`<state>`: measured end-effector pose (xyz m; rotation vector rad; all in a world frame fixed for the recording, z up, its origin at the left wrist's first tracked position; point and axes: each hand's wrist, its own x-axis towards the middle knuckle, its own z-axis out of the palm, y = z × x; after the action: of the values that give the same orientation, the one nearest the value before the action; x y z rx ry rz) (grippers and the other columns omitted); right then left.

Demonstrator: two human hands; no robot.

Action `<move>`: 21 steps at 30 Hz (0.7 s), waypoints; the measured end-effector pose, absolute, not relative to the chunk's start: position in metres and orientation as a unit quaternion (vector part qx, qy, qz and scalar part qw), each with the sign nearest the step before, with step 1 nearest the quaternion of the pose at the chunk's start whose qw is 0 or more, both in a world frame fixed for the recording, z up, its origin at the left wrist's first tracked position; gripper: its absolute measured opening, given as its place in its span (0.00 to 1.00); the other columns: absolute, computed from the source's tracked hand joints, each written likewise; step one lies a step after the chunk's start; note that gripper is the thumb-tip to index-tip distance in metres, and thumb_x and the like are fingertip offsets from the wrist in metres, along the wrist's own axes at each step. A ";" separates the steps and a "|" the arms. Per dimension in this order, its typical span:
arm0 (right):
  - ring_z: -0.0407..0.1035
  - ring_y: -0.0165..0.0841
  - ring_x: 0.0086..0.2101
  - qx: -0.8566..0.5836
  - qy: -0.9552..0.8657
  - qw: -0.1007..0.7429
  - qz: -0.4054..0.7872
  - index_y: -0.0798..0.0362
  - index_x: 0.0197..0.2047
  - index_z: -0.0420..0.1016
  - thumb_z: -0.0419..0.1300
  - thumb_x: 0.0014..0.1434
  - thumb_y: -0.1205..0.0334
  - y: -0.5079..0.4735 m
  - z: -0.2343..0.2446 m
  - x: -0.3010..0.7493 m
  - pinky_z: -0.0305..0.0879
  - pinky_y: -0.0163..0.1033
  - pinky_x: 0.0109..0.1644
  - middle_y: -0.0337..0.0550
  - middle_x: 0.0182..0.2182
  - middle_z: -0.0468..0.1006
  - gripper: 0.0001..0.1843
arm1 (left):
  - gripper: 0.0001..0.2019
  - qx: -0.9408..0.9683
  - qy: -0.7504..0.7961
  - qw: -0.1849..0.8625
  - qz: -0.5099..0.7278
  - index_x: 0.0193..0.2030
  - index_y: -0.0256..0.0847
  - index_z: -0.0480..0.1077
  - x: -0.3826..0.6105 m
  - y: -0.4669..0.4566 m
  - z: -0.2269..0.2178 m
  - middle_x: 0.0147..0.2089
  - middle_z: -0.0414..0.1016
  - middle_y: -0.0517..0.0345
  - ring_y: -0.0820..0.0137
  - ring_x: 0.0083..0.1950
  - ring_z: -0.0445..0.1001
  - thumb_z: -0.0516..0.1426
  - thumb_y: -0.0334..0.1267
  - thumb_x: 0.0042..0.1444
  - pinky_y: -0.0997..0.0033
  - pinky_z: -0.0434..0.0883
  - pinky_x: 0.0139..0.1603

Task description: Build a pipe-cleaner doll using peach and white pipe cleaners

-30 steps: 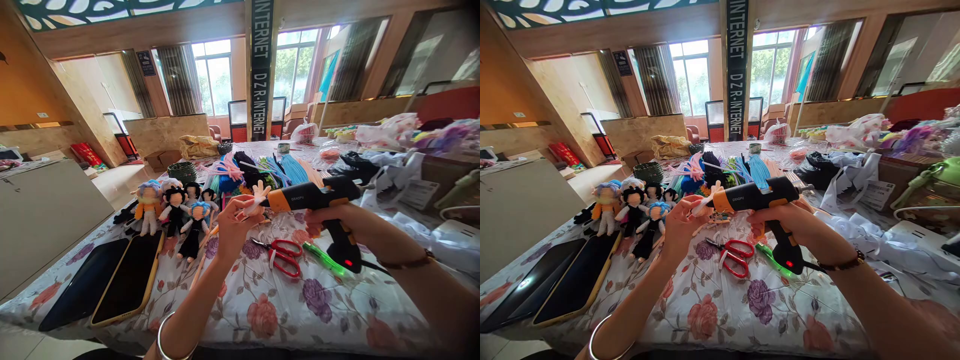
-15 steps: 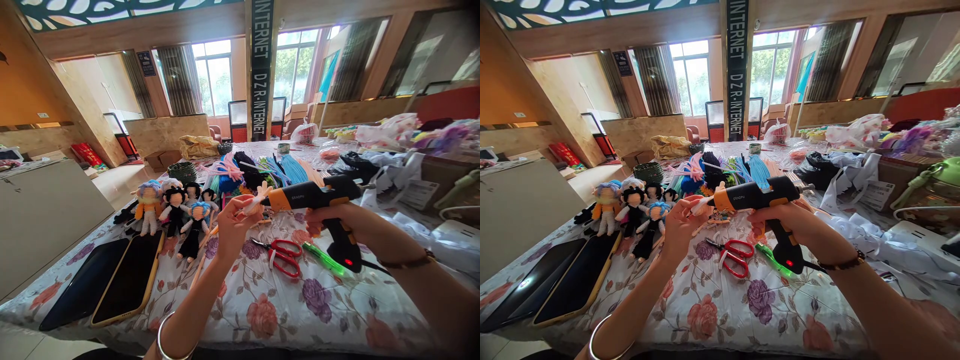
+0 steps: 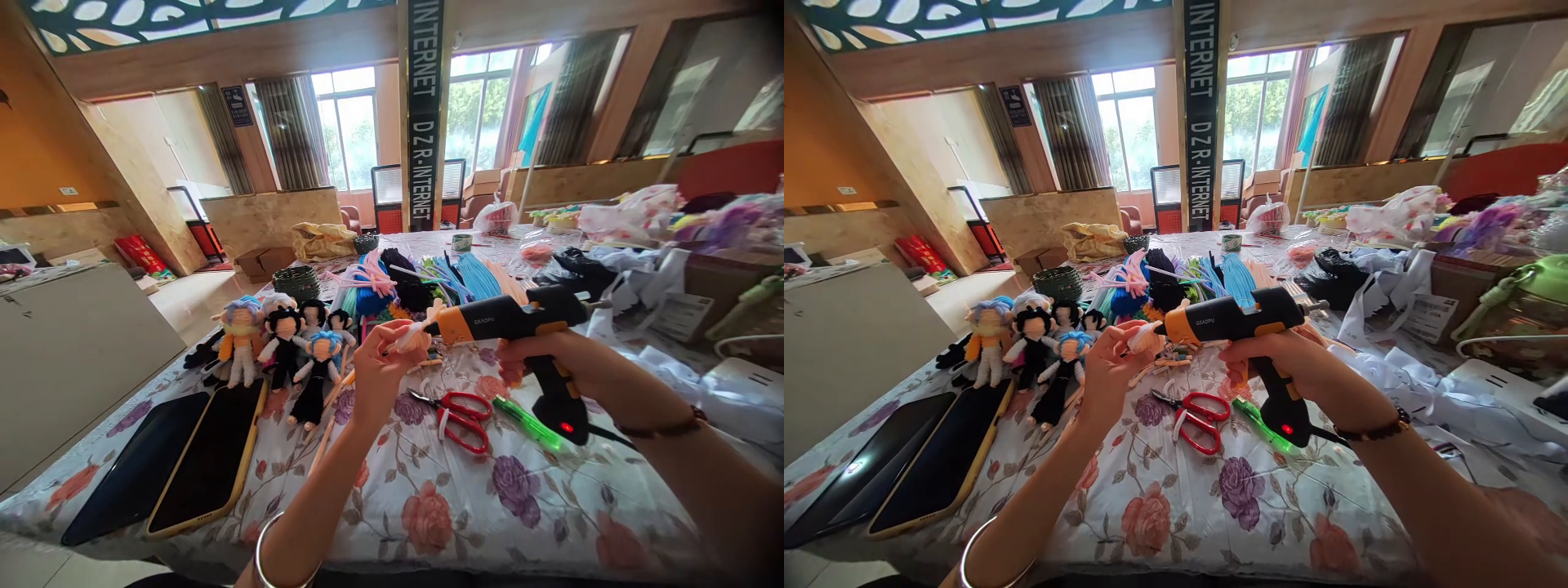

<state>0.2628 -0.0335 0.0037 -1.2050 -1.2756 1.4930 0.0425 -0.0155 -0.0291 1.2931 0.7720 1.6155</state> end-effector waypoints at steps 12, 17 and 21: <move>0.66 0.29 0.21 -0.497 -0.508 0.406 0.575 0.55 0.17 0.73 0.69 0.37 0.59 -0.037 0.008 0.262 0.63 0.35 0.29 0.38 0.16 0.72 0.11 | 0.15 0.522 0.310 0.444 0.659 0.25 0.38 0.65 0.042 -0.009 -0.034 0.43 0.75 0.55 0.68 0.42 0.73 0.68 0.36 0.35 0.70 0.73 0.38; 0.65 0.28 0.21 -0.469 -0.505 0.407 0.599 0.55 0.15 0.72 0.69 0.38 0.60 -0.035 0.007 0.262 0.63 0.35 0.28 0.36 0.15 0.69 0.11 | 0.16 0.527 0.305 0.435 0.663 0.24 0.39 0.64 0.042 -0.009 -0.035 0.42 0.75 0.54 0.67 0.42 0.74 0.68 0.37 0.35 0.68 0.73 0.40; 0.65 0.28 0.20 -0.461 -0.503 0.410 0.606 0.55 0.15 0.71 0.69 0.40 0.61 -0.034 0.004 0.265 0.63 0.35 0.28 0.35 0.15 0.68 0.12 | 0.16 0.520 0.300 0.441 0.668 0.24 0.38 0.64 0.042 -0.010 -0.035 0.42 0.75 0.55 0.68 0.42 0.74 0.69 0.36 0.35 0.68 0.73 0.40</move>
<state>0.2651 -0.0342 0.0044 -1.1602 -1.2664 1.5248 0.0422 -0.0098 -0.0347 1.2905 0.7448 1.6576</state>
